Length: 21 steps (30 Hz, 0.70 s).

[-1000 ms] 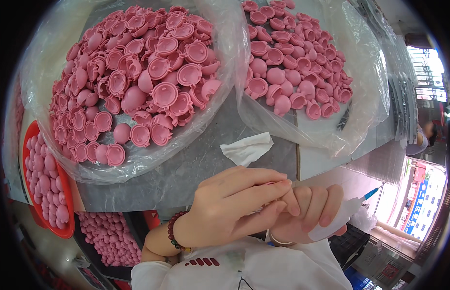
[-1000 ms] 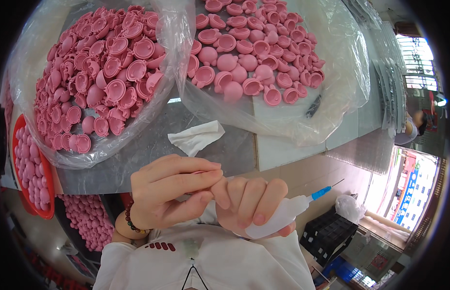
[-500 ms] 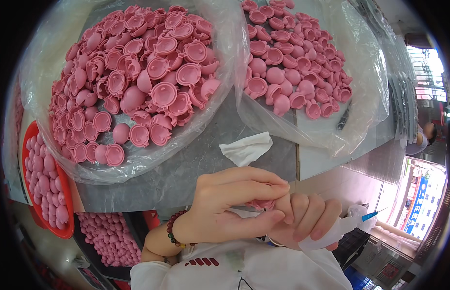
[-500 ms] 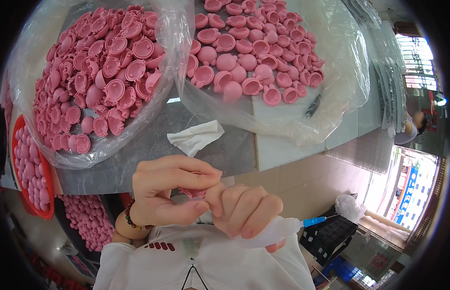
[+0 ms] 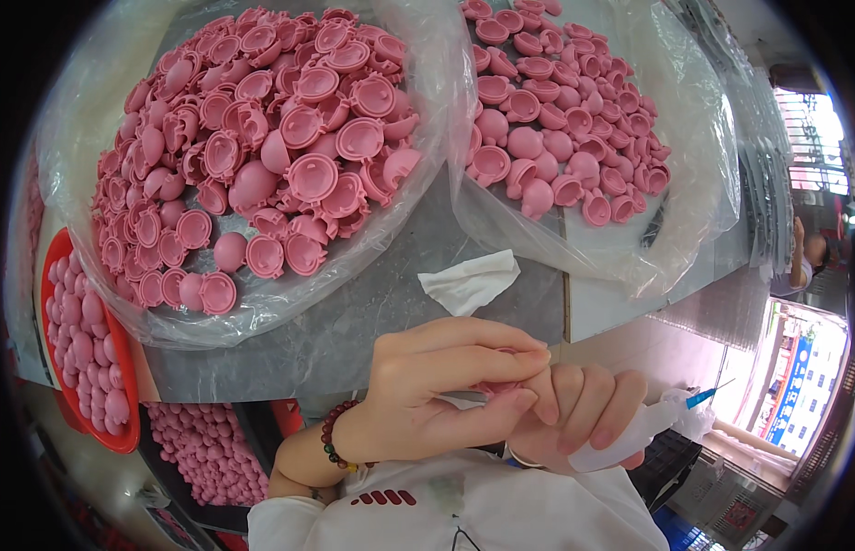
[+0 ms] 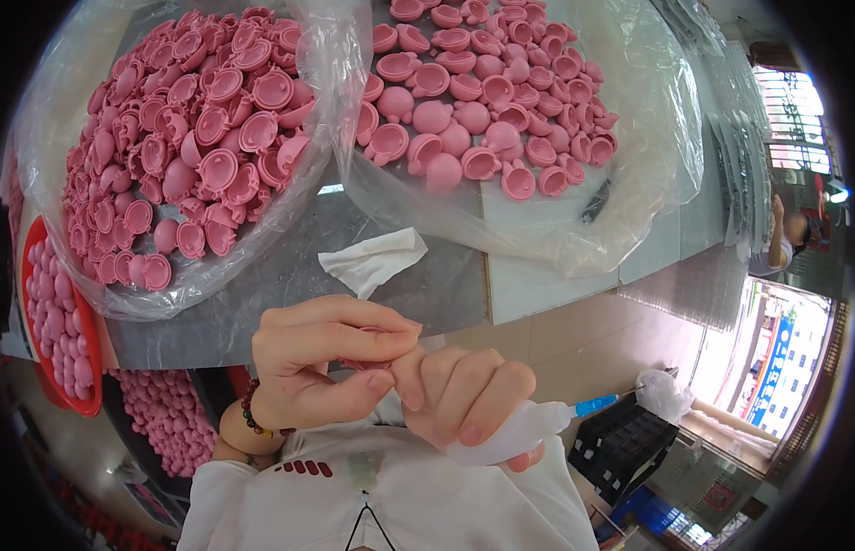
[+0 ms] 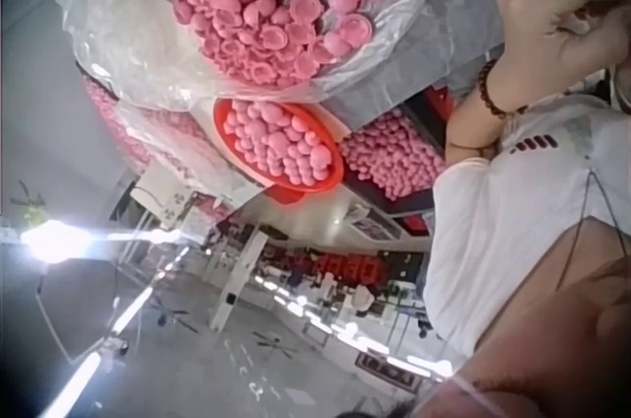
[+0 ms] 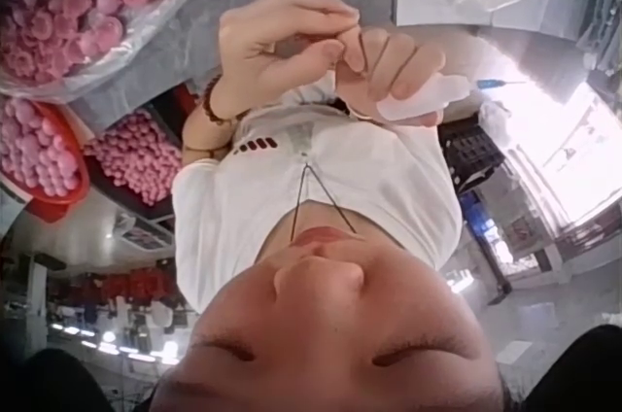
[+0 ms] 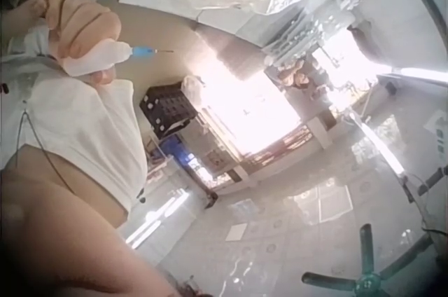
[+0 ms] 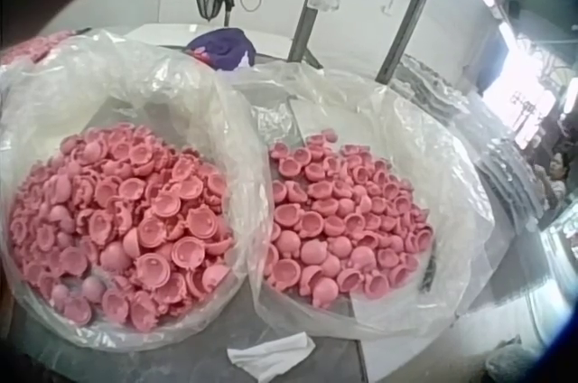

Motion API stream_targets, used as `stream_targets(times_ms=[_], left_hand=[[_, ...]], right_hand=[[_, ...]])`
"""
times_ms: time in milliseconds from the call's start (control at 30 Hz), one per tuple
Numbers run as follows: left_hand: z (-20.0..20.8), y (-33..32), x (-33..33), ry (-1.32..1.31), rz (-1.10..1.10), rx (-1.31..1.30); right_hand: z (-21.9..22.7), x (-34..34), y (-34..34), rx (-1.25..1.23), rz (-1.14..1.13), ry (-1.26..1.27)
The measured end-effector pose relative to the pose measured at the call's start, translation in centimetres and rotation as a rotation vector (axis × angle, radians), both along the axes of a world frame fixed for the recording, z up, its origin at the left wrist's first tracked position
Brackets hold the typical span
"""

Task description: Applying glue to small pink plastic components and assembling them at a factory workbench.

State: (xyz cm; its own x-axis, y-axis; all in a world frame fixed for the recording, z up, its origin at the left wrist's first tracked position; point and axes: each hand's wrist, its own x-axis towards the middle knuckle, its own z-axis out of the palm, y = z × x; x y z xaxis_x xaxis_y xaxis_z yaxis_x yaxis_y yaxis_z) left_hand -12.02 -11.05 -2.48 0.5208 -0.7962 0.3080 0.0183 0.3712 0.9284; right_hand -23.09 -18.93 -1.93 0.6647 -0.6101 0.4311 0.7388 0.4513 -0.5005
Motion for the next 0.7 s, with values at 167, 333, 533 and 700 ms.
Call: stream_targets(times_ms=[167,333,533,700], left_hand=[[-0.4,-0.08,0.02,-0.098,0.058,-0.024],[-0.58,-0.31,0.13,-0.196,0.076,-0.019],[-0.42,-0.13,0.02,-0.157,0.062,-0.021],[-0.52,-0.15,0.08,-0.167,0.078,0.006]], right_hand=[[-0.17,0.46,0.45,0.036,-0.063,-0.005],[0.08,0.34,0.57,0.111,-0.097,0.008],[0.02,0.2,0.47,0.095,-0.061,0.025],[-0.13,0.32,0.51,0.109,-0.05,0.031]])
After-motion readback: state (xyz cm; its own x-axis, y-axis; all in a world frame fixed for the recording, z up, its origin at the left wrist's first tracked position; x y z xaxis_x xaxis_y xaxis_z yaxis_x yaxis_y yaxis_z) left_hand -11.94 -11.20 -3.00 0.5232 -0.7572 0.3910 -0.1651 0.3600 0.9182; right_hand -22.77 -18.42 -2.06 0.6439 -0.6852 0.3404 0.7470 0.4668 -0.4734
